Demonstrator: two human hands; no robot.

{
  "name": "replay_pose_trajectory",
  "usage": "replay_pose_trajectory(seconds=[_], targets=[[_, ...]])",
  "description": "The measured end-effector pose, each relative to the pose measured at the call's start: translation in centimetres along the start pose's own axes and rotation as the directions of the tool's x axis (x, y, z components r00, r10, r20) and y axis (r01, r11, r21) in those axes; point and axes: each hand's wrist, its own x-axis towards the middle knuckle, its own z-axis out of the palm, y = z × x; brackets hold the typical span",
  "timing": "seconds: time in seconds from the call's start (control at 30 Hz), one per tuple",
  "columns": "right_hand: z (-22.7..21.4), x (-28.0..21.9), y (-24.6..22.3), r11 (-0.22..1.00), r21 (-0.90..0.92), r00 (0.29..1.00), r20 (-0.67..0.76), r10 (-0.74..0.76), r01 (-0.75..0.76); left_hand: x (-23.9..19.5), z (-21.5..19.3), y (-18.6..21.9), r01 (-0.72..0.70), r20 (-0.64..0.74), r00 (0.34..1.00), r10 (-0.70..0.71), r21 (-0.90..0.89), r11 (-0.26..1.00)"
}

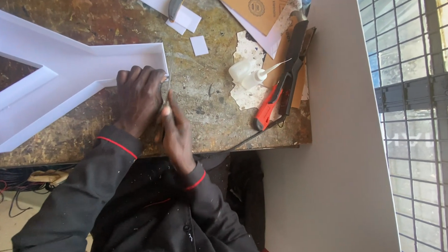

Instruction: Filing and trimming the edges of a 3D plastic letter 'Y' to smooth them out during sign fabrication.

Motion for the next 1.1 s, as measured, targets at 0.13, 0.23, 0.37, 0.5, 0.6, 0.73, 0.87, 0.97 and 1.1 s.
replay_pose_trajectory(seconds=[0.13,0.23,0.37,0.5,0.6,0.73,0.87,0.97,1.1], targets=[[0.7,-0.9,-2.2,0.998,-0.056,0.999,-0.032,-0.035,0.033,-0.3,0.4,0.3,0.014,-0.072,0.997,-0.018,-0.056,0.998],[0.1,0.6,-1.6,0.995,-0.097,0.999,-0.036,-0.022,0.018,-2.0,5.0,-2.6,-0.003,-0.051,0.999,-0.001,-0.088,0.996],[-0.3,2.4,-3.1,0.99,-0.138,0.999,-0.036,0.024,-0.029,-2.3,5.8,-3.1,0.026,-0.007,1.0,-0.027,-0.143,0.989],[0.1,1.0,-5.2,0.985,-0.171,0.999,-0.017,0.034,-0.036,-1.1,3.1,-1.8,0.059,-0.017,0.998,-0.06,-0.072,0.996],[-0.7,2.3,-4.3,0.977,-0.214,1.0,-0.02,0.009,-0.013,-2.9,4.1,-2.2,0.058,0.06,0.997,-0.053,-0.099,0.993],[0.2,1.0,-6.5,0.989,-0.141,0.999,0.006,0.042,-0.041,0.3,0.4,-0.5,0.056,0.019,0.998,-0.054,-0.093,0.994],[-1.2,4.6,-2.7,0.991,-0.132,0.999,0.026,-0.029,0.032,0.3,-0.4,-0.2,0.064,0.044,0.997,-0.06,-0.105,0.992],[-0.4,0.4,-6.7,0.991,-0.125,0.998,0.024,0.055,-0.051,0.2,-0.1,0.1,0.116,0.065,0.992,-0.107,-0.142,0.983],[-1.0,1.9,-3.3,0.991,-0.096,0.995,-0.025,0.095,-0.097,-0.2,0.3,-0.2,0.094,0.028,0.995,-0.091,-0.133,0.987]])
